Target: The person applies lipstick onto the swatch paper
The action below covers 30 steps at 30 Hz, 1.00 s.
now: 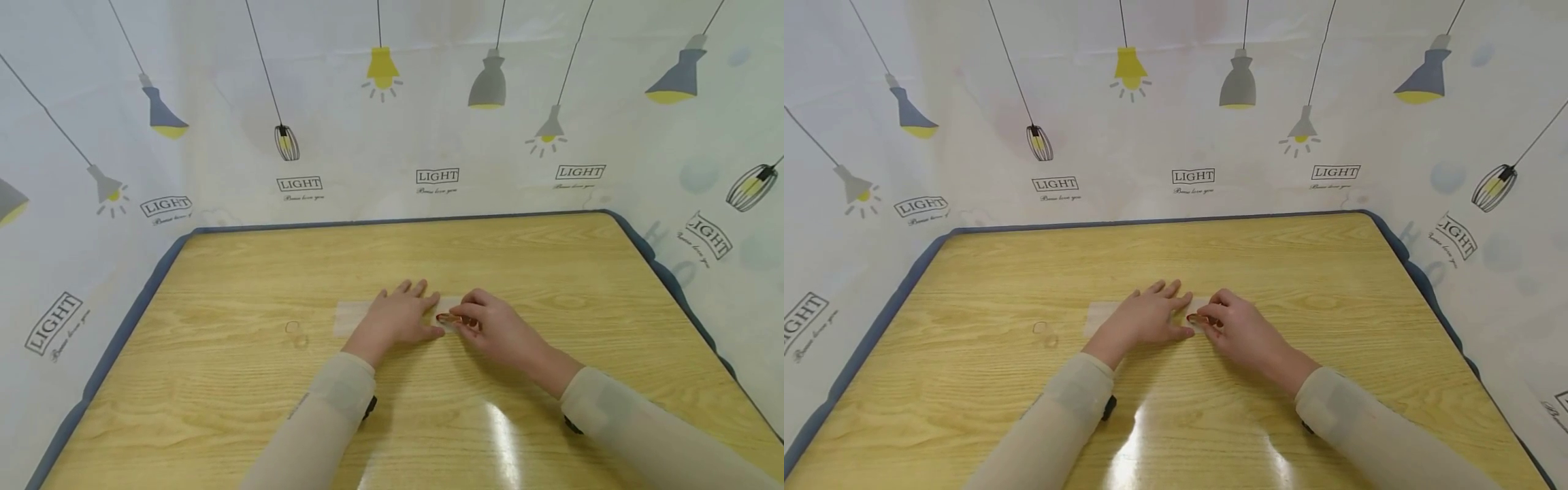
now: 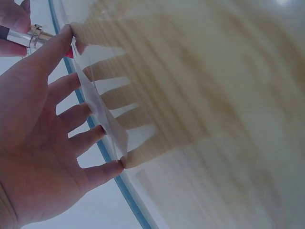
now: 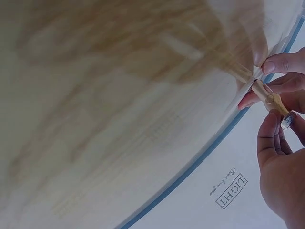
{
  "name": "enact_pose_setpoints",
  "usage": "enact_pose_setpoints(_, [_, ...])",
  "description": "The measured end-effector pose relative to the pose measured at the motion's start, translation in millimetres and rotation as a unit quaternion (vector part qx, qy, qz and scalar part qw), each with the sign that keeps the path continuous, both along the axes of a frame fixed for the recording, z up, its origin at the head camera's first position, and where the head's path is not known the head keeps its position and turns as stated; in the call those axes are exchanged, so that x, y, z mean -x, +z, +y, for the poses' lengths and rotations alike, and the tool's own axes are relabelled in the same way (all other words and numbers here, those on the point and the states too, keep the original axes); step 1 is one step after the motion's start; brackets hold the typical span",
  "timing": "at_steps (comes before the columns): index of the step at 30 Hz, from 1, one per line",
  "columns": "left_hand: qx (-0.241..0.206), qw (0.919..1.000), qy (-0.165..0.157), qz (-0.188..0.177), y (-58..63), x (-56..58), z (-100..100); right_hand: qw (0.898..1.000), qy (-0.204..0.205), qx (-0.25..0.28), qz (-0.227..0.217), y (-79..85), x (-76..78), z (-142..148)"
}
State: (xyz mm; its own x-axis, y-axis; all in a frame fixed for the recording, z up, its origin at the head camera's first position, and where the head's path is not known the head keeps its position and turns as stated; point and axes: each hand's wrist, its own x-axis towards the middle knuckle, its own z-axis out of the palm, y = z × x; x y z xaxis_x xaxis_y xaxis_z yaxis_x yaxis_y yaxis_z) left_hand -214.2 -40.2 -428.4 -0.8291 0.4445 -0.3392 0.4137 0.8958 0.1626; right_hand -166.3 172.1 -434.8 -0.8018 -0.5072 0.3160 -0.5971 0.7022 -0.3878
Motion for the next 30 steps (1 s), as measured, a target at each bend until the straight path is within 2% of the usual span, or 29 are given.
enact_pose_setpoints(14, [0.012, 0.9999, -0.007, 0.000, 3.7, -0.3, 0.3, 1.000, 0.016, -0.012, 0.019, -1.2, 0.3, -3.1])
enact_pose_setpoints(25, [0.014, 0.9999, -0.003, -0.001, 3.3, 0.3, 1.1, 1.000, 0.003, -0.024, 0.013, 2.2, 2.3, -3.3])
enact_pose_setpoints(30, [0.011, 0.9999, -0.002, -0.001, 3.0, 0.1, 0.9, 0.999, 0.001, -0.023, 0.025, 4.0, 4.2, -1.5])
